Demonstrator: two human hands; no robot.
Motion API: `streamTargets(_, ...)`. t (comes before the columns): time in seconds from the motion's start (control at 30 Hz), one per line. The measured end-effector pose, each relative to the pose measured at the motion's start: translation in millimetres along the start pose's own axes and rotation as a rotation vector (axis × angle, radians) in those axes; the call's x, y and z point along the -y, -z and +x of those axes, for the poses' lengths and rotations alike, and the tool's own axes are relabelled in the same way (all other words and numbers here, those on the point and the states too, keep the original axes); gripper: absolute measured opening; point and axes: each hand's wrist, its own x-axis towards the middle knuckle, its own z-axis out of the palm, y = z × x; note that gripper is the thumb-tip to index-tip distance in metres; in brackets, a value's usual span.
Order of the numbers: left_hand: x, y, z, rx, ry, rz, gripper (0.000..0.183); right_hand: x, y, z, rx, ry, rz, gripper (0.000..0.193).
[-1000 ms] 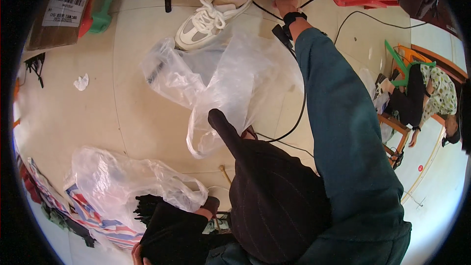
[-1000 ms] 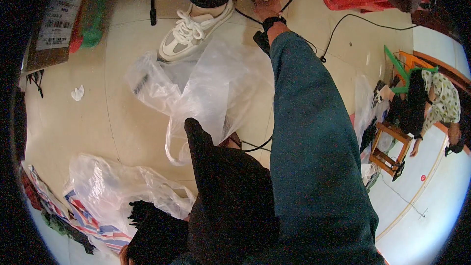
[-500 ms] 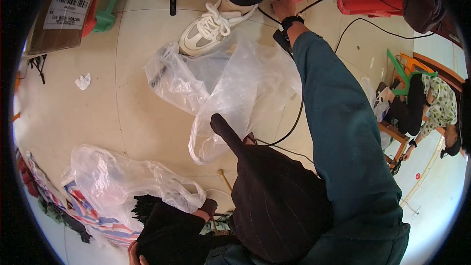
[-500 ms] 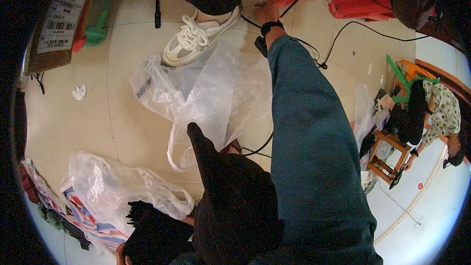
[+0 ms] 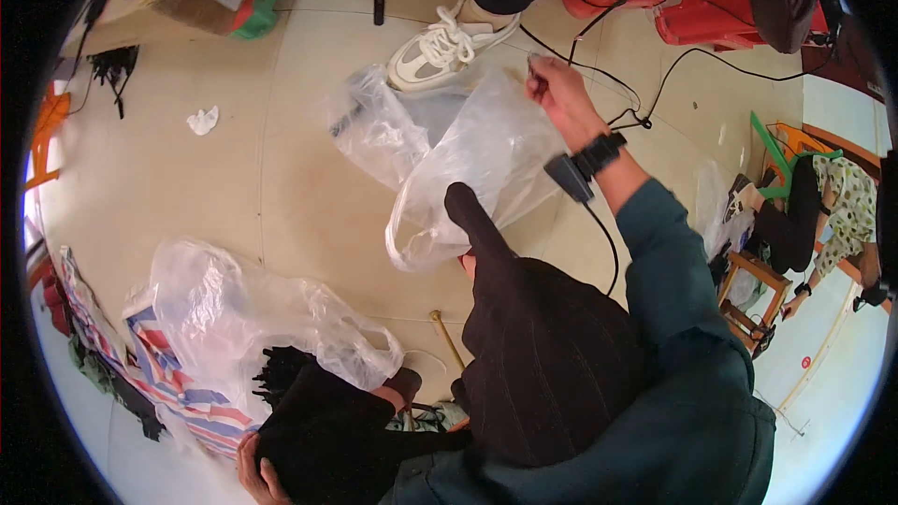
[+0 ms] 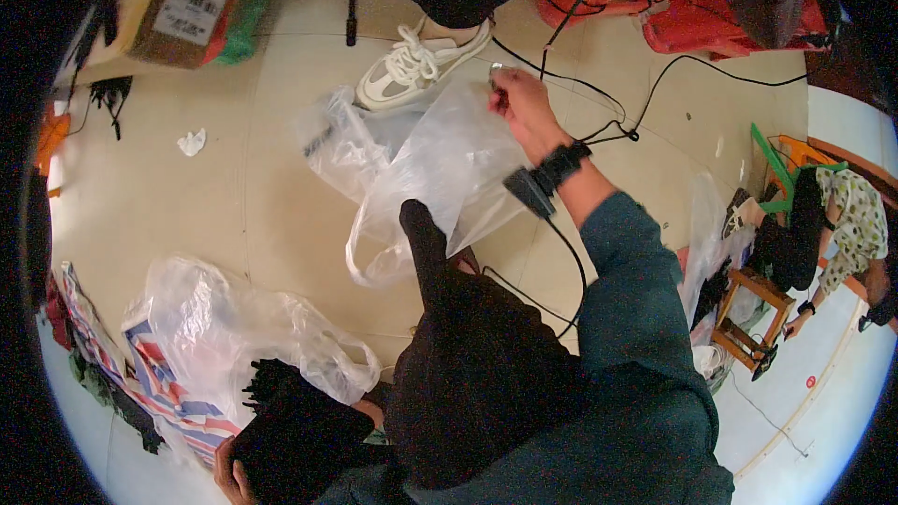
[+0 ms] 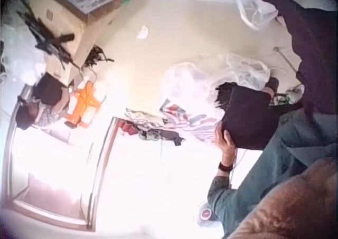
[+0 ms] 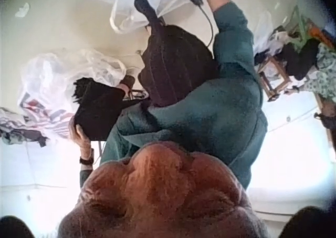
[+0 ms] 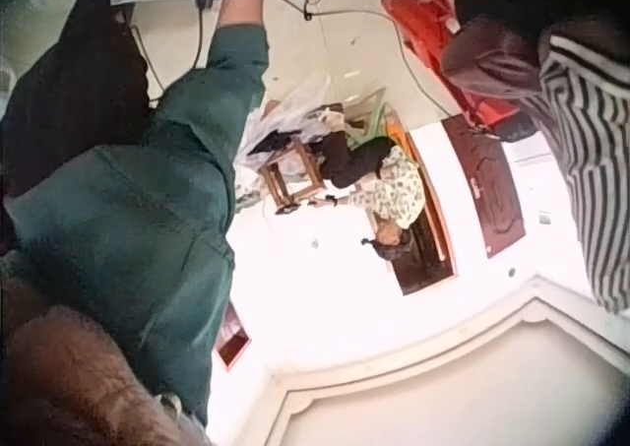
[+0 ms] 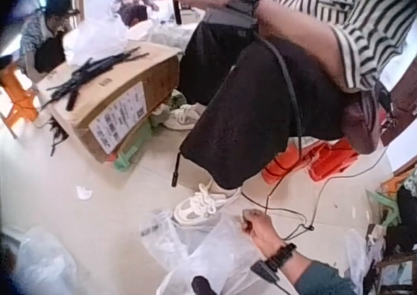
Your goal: Manually assembling black shoe straps by threading them through small buckles or connectors.
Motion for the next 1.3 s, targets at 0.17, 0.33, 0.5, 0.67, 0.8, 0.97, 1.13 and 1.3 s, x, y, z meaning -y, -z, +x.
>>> streamTargets(0.17,1.0,-6.0,-7.6,-0.075,-0.039,0.005,0.037,21.2,-51.7,-107.2,0.405,-0.198,0.009,0.013)
streamTargets(0.33,9.6,-12.2,-37.5,-0.150,-0.087,-0.035,0.033,57.8,-109.0,-184.4,0.691,-0.156,-0.030,0.016)
streamTargets(0.5,19.8,-27.0,-75.6,-0.360,-0.169,-0.060,0.022,98.7,-158.7,-289.4,0.846,0.060,-0.349,0.014)
streamTargets(0.67,-7.2,-53.5,-128.2,-0.607,-0.228,-0.163,0.024,117.9,-188.1,-379.4,1.053,0.017,-0.541,0.014)
streamTargets(0.8,-69.9,-58.9,-169.3,-0.501,-0.291,-0.881,0.020,100.5,-186.0,-442.0,1.159,-0.064,-0.642,0.014)
streamTargets(0.97,-102.6,-72.1,-193.3,-0.434,-0.421,-1.094,0.022,64.0,-175.3,-504.7,1.273,-0.104,-0.650,0.014)
streamTargets(1.13,-104.6,-91.7,-201.2,-0.363,-0.472,-1.199,0.017,43.7,-165.7,-528.2,1.347,-0.127,-0.685,0.011)
streamTargets(1.3,-91.7,-105.3,-210.6,-0.323,-0.449,-1.226,0.014,31.9,-162.3,-532.7,1.366,-0.186,-0.704,0.011)
